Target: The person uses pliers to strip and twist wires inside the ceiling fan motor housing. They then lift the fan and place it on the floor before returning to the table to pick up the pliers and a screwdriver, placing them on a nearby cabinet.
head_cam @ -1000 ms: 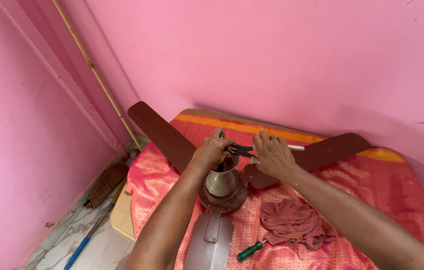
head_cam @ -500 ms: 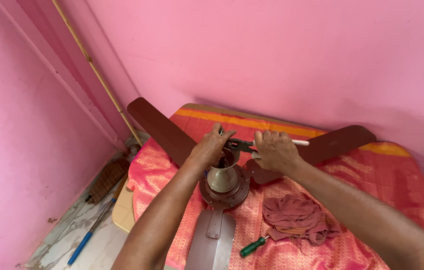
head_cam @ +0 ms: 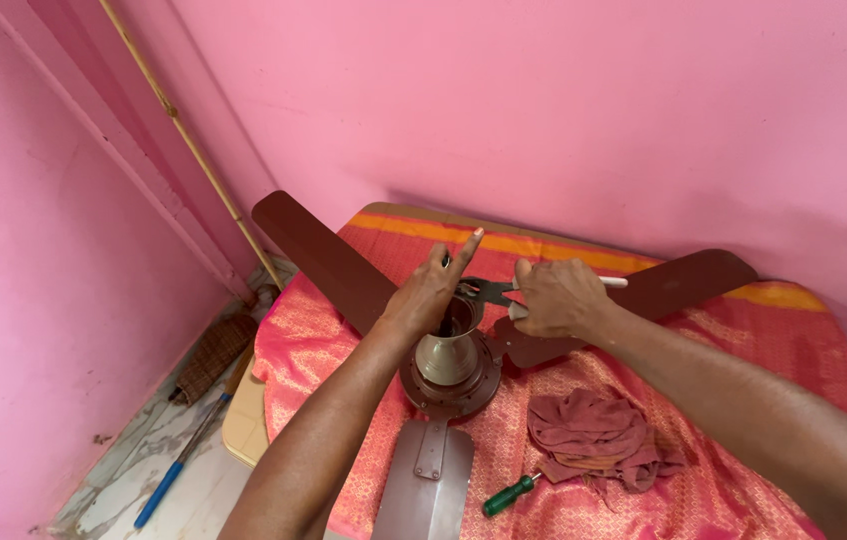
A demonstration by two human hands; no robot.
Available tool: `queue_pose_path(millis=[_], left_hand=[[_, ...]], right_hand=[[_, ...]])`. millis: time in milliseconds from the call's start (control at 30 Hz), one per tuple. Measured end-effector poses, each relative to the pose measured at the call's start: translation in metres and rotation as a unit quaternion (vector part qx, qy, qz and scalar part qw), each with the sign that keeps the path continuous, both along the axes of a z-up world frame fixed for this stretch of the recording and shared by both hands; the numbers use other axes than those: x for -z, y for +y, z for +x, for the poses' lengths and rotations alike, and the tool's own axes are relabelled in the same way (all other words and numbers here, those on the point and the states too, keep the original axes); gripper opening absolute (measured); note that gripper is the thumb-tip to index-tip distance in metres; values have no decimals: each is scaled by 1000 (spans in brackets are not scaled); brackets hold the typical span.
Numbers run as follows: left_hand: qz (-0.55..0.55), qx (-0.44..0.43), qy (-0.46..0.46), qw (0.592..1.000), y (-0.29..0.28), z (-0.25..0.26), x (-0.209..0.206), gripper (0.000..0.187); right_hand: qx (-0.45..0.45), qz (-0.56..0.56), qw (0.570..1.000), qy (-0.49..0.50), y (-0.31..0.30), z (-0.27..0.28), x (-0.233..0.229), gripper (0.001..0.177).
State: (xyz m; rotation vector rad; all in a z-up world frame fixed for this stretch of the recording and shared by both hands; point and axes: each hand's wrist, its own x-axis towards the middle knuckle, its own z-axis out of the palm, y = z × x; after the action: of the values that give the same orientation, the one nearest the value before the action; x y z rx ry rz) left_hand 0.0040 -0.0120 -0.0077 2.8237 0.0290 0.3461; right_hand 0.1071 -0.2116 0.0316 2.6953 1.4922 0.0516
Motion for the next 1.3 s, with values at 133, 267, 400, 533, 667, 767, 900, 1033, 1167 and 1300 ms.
queue_pose_path(millis=[133, 267, 400, 533, 667, 767, 900, 1033, 1167, 1300], left_hand=[[-3, -9, 12, 1000, 2, -1, 4, 110], [-8, -12, 10, 1000, 3, -2, 6, 109], [-3, -12, 8, 1000, 3, -4, 9, 108], [-5, -4, -2, 1000, 6, -4, 10, 108], [-11, -1, 4, 1000, 7, -4, 8, 109], [-4, -2, 16, 1000, 3, -4, 8, 107], [10, 1, 21, 1000, 0, 0, 7, 112], [13, 2, 13, 1000, -3, 2, 12, 108], [5, -3, 7, 1000, -4, -1, 13, 107], [-9, -23, 20, 999, -3, -2, 7, 103]], right_hand=[[-7, -70, 997, 18, 3, 7, -3, 53], [-19, -85, 995, 42, 6, 16, 6, 61], [7, -114, 985, 132, 11, 29, 26, 63], [33, -114, 970, 213, 11, 40, 48, 56], [34, -73, 956, 281, 12, 50, 66, 56], [30, -38, 933, 357, 9, 58, 83, 53], [78, 5, 888, 454, 3, 73, 121, 48], [7, 29, 747, 664, 1, 87, 164, 26], [35, 70, 466, 881, -9, 66, 186, 21], [30, 165, 678, 716, -5, 29, 174, 35]])
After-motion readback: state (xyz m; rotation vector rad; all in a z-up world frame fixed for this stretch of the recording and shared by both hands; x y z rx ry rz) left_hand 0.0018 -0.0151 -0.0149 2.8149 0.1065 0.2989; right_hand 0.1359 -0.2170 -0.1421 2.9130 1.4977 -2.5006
